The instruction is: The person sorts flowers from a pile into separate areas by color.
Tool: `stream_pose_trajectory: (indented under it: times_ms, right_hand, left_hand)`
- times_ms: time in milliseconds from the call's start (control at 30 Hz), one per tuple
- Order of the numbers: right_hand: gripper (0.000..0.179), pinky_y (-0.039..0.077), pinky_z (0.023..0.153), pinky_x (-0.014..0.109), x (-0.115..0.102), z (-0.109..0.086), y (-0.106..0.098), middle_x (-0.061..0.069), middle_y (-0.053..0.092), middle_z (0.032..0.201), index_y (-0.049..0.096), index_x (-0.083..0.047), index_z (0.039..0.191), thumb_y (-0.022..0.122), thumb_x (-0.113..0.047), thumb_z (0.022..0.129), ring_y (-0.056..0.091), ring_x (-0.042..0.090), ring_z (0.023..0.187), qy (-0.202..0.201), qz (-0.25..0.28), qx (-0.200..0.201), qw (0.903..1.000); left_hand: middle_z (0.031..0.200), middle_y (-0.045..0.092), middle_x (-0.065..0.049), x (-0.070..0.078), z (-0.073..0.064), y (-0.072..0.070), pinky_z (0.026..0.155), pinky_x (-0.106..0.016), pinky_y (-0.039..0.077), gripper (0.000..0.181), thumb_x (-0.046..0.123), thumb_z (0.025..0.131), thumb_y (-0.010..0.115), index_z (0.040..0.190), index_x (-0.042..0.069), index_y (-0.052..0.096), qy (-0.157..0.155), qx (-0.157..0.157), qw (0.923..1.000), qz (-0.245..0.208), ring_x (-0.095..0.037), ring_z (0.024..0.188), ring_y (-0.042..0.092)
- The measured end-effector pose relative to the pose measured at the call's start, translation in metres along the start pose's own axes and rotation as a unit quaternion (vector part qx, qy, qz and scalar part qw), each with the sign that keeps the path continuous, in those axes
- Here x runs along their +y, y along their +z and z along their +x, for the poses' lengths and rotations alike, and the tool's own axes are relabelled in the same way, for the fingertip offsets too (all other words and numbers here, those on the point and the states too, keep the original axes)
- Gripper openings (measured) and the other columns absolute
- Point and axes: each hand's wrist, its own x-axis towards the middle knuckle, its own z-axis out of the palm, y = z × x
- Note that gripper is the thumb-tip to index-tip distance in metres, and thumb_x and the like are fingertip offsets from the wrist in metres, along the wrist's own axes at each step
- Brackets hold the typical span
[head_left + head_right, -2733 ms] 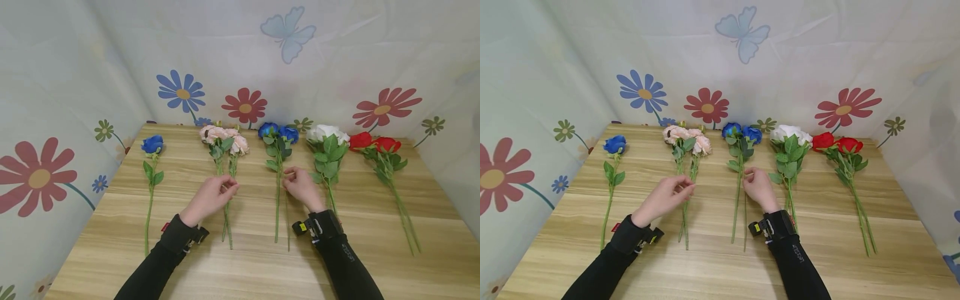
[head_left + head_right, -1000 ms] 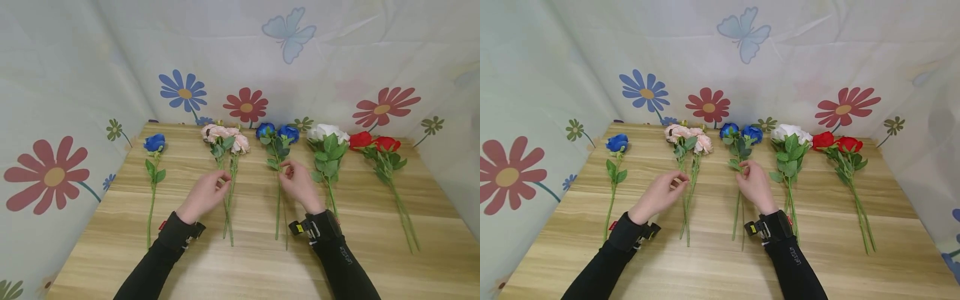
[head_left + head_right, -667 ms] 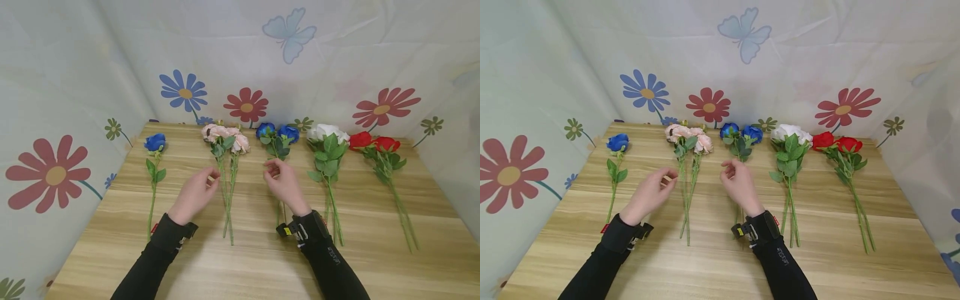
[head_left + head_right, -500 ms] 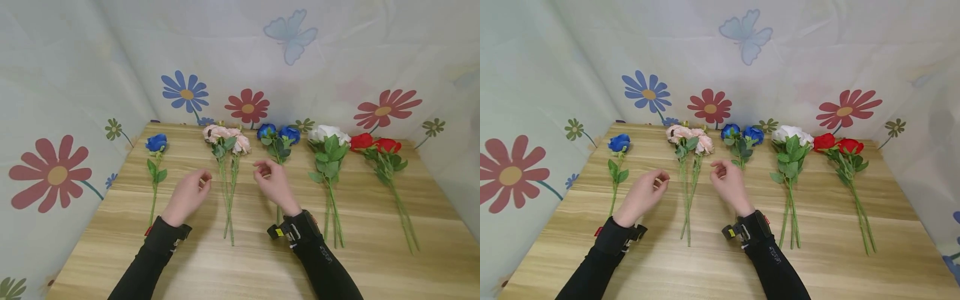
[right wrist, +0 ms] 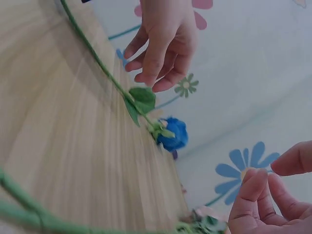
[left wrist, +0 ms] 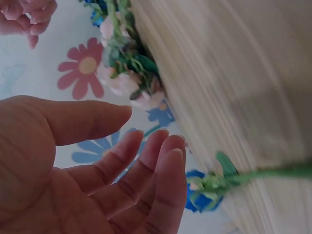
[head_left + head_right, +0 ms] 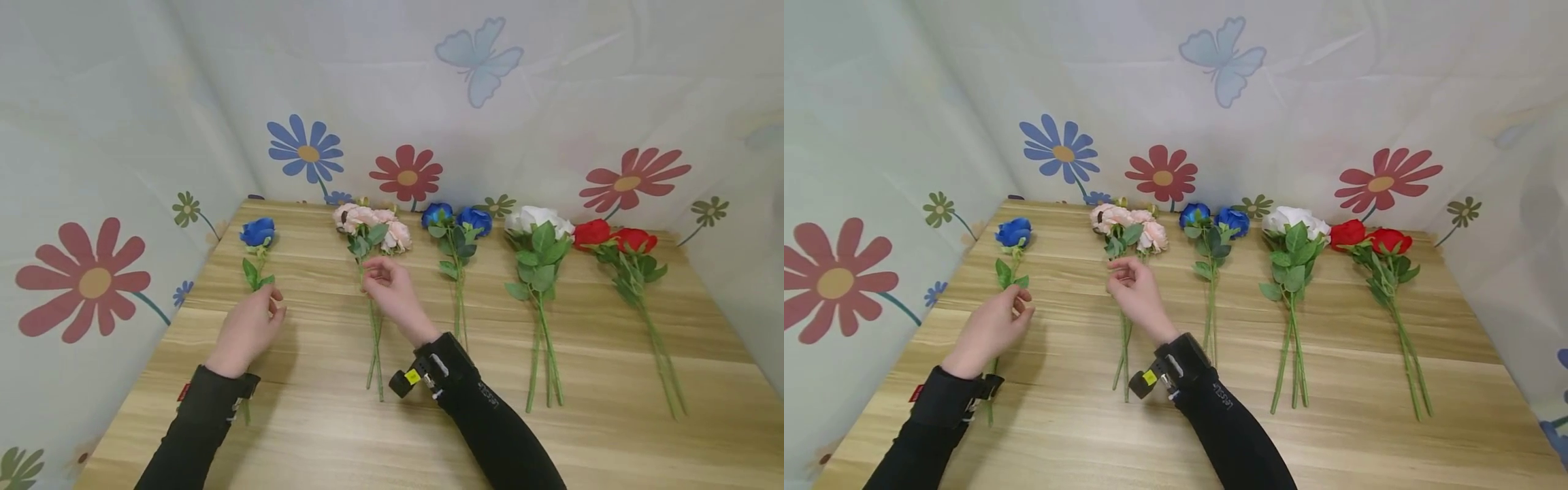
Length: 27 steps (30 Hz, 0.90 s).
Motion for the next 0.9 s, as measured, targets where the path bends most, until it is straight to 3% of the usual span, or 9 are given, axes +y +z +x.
stream_pose_trajectory:
  times_ms: [200, 333, 500, 633, 767, 900]
  right_hand:
    - [0.033, 0.052, 0.070, 0.020, 0.005, 0.004, 0.024, 0.008, 0.066, 0.093, 0.058, 0.007, 0.126, 0.057, 0.002, 0.094, 0.061, 0.005, 0.074, 0.031, 0.033, -0.030, 0.9985]
    - [0.035, 0.052, 0.069, 0.019, 0.007, 0.006, 0.036, 0.010, 0.066, 0.093, 0.057, 0.008, 0.127, 0.057, 0.002, 0.093, 0.061, 0.005, 0.073, 0.048, 0.054, -0.049, 0.9962]
    - [0.034, 0.051, 0.068, 0.017, 0.009, 0.003, 0.045, 0.012, 0.065, 0.092, 0.057, 0.007, 0.126, 0.056, 0.003, 0.093, 0.061, 0.006, 0.074, 0.063, 0.064, -0.066, 0.9938]
    - [0.035, 0.051, 0.069, 0.017, 0.011, 0.001, 0.048, 0.006, 0.063, 0.089, 0.057, 0.007, 0.128, 0.056, 0.003, 0.093, 0.061, 0.007, 0.074, 0.070, 0.061, -0.078, 0.9926]
    - [0.035, 0.052, 0.070, 0.018, 0.012, -0.001, 0.049, 0.007, 0.065, 0.092, 0.058, 0.005, 0.128, 0.056, 0.002, 0.093, 0.062, 0.008, 0.076, 0.071, 0.055, -0.085, 0.9923]
    - [0.035, 0.052, 0.071, 0.018, 0.014, -0.003, 0.050, 0.007, 0.065, 0.092, 0.057, 0.005, 0.128, 0.056, 0.001, 0.093, 0.062, 0.008, 0.076, 0.072, 0.054, -0.088, 0.9920]
  left_hand:
    - [0.081, 0.057, -0.013, -0.029, -0.011, -0.006, 0.056, -0.031, 0.039, 0.034, 0.016, 0.097, 0.061, 0.119, -0.009, 0.055, -0.035, -0.033, 0.9986, 0.023, -0.021, 0.064, 0.052]
    - [0.073, 0.050, -0.008, -0.040, -0.016, -0.008, 0.054, -0.030, 0.038, 0.038, 0.019, 0.098, 0.061, 0.119, -0.011, 0.052, -0.048, -0.058, 0.9968, 0.027, -0.020, 0.061, 0.049]
    - [0.070, 0.050, -0.006, -0.045, -0.020, -0.009, 0.055, -0.030, 0.038, 0.043, 0.023, 0.098, 0.062, 0.121, -0.012, 0.051, -0.074, -0.101, 0.9917, 0.028, -0.020, 0.061, 0.050]
    - [0.084, 0.062, -0.015, -0.047, -0.021, -0.008, 0.060, -0.033, 0.043, 0.043, 0.023, 0.098, 0.062, 0.120, -0.012, 0.054, -0.082, -0.126, 0.9880, 0.034, -0.023, 0.070, 0.055]
    - [0.098, 0.068, -0.023, -0.050, -0.020, -0.006, 0.067, -0.037, 0.049, 0.033, 0.018, 0.097, 0.061, 0.112, -0.011, 0.060, -0.085, -0.126, 0.9878, 0.034, -0.025, 0.076, 0.059]
    - [0.088, 0.068, -0.018, -0.053, -0.020, -0.004, 0.062, -0.035, 0.048, 0.022, 0.014, 0.095, 0.060, 0.100, -0.007, 0.066, -0.096, -0.119, 0.9878, 0.027, -0.023, 0.071, 0.059]
